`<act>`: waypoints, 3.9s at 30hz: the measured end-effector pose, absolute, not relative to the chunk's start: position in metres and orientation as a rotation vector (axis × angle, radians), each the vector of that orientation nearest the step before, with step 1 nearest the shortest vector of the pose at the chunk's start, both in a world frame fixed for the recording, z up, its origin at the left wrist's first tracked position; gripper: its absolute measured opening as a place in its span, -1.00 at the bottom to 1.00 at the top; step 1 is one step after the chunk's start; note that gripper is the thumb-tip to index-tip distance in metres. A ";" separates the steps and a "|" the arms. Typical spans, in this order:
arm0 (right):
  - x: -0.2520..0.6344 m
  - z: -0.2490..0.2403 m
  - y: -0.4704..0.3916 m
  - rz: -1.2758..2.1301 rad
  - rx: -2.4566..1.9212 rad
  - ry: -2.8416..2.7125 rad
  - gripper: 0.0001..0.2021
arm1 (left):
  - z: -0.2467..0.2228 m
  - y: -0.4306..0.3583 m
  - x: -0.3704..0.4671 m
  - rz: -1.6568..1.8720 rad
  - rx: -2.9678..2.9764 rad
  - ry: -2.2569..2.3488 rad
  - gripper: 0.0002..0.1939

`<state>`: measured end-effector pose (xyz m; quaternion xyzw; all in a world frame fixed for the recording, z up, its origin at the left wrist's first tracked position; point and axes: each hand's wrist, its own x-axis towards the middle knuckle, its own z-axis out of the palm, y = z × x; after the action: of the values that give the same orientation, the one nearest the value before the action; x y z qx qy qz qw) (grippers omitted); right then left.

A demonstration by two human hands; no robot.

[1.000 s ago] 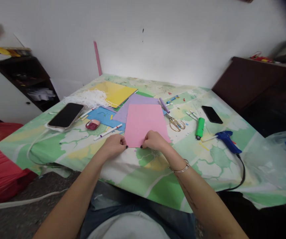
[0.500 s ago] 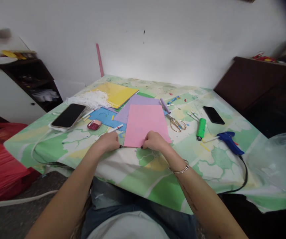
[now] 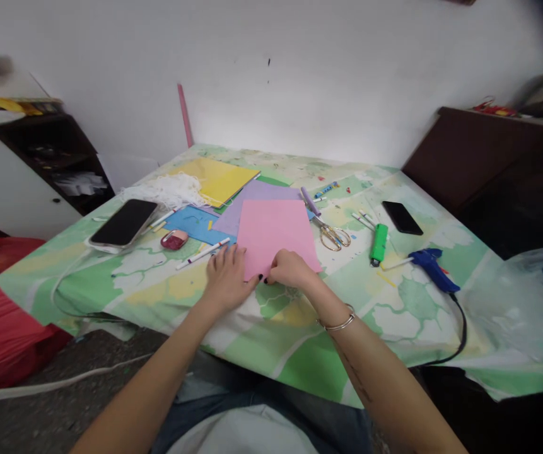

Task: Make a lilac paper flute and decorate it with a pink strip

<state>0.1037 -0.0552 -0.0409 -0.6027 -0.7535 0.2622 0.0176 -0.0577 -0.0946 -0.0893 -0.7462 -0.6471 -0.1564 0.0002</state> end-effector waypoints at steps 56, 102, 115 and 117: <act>0.150 -0.035 -0.048 0.999 -1.529 -2.485 -0.89 | -0.092 -0.151 -0.032 -0.594 -2.568 -1.461 -0.55; 0.209 -0.060 -0.074 0.637 -1.410 -2.339 -0.93 | -0.089 -0.153 0.010 -0.445 -2.569 -1.448 -0.50; 0.192 -0.051 -0.088 0.243 -1.865 -2.335 -0.83 | -0.084 -0.156 0.023 -0.428 -2.519 -1.564 -0.50; 0.192 -0.051 -0.090 0.228 -1.900 -2.307 -0.81 | -0.086 -0.156 0.024 -0.444 -2.517 -1.563 -0.50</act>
<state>0.1918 -0.0898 -0.0509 -0.6321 -0.7678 0.0759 0.0720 0.0244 -0.1565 -0.0858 -0.8379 -0.5204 -0.1477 0.0727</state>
